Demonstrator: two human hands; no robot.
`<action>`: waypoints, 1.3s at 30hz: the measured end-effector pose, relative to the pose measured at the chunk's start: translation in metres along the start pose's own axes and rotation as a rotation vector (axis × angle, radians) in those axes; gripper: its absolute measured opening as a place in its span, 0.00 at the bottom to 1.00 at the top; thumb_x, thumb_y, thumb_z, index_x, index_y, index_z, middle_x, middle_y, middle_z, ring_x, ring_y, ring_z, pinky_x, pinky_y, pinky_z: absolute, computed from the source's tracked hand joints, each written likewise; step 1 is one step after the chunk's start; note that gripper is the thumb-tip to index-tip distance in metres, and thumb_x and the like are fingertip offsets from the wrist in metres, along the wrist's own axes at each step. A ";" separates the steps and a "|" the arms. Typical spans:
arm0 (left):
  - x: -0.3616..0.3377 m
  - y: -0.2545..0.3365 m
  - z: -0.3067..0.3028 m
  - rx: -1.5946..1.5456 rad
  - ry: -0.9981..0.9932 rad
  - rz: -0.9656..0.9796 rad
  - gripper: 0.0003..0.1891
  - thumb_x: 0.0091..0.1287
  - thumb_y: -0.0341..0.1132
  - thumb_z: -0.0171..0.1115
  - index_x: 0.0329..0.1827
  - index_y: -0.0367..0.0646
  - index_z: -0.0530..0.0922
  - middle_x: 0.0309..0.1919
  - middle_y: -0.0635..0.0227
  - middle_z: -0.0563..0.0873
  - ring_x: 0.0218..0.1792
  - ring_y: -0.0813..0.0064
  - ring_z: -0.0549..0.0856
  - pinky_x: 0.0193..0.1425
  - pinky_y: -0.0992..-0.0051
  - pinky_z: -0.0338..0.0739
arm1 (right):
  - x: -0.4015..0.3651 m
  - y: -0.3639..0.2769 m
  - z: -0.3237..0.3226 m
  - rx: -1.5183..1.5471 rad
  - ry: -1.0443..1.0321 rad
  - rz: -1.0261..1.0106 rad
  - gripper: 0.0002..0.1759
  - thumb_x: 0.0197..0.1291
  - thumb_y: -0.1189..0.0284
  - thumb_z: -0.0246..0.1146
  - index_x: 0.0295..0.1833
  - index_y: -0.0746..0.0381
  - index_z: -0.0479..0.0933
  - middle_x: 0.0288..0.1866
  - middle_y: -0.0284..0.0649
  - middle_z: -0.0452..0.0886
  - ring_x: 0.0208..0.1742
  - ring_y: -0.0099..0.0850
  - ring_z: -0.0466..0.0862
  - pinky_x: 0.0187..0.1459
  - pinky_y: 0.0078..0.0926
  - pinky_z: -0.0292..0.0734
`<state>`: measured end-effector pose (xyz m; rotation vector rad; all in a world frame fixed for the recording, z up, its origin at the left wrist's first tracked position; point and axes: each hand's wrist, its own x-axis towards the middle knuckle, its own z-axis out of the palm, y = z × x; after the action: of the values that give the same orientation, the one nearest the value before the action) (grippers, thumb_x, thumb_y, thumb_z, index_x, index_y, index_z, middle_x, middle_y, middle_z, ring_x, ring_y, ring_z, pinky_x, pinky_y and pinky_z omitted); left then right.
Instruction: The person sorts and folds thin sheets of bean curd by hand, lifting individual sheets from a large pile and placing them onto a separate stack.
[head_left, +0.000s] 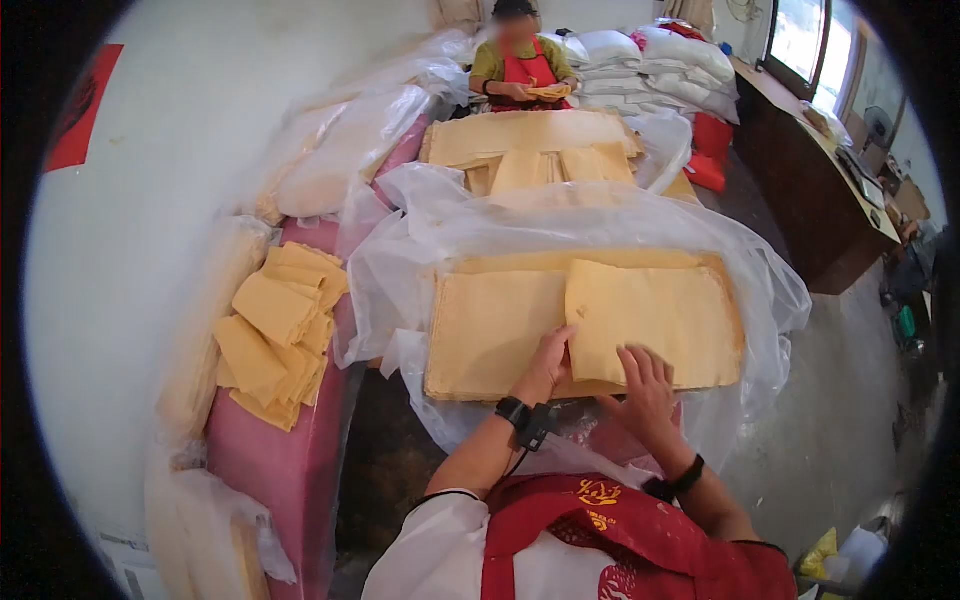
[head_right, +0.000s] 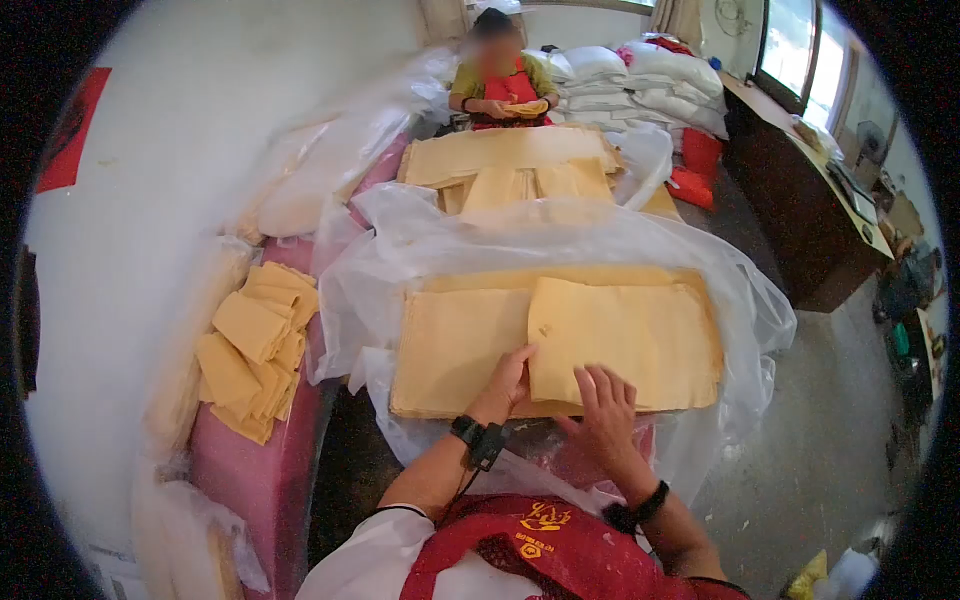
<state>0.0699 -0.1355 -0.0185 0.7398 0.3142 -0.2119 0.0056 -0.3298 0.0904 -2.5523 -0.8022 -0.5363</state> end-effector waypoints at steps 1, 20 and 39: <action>-0.004 0.006 0.011 0.006 0.006 -0.019 0.14 0.70 0.36 0.58 0.53 0.37 0.77 0.46 0.64 0.85 0.45 0.70 0.84 0.50 0.68 0.81 | -0.002 0.008 0.013 -0.013 0.005 0.009 0.31 0.48 0.58 0.70 0.57 0.59 0.73 0.59 0.43 0.76 0.62 0.41 0.74 0.59 0.44 0.65; 0.002 0.084 0.160 0.438 -0.264 0.253 0.20 0.71 0.31 0.55 0.63 0.34 0.70 0.52 0.63 0.81 0.51 0.71 0.81 0.55 0.70 0.78 | -0.013 0.181 0.121 -0.058 -0.081 0.158 0.27 0.65 0.60 0.53 0.68 0.58 0.68 0.67 0.47 0.72 0.68 0.44 0.70 0.67 0.46 0.62; -0.014 0.062 -0.095 0.502 0.182 0.136 0.19 0.71 0.27 0.49 0.64 0.37 0.70 0.55 0.63 0.81 0.53 0.68 0.82 0.56 0.68 0.78 | -0.052 0.208 0.095 0.723 0.126 0.478 0.23 0.68 0.62 0.56 0.64 0.61 0.73 0.67 0.48 0.73 0.70 0.44 0.70 0.67 0.37 0.63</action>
<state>0.0559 -0.0244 -0.0411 1.2770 0.3870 -0.0934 0.1147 -0.4631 -0.0693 -1.9075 -0.2432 -0.1924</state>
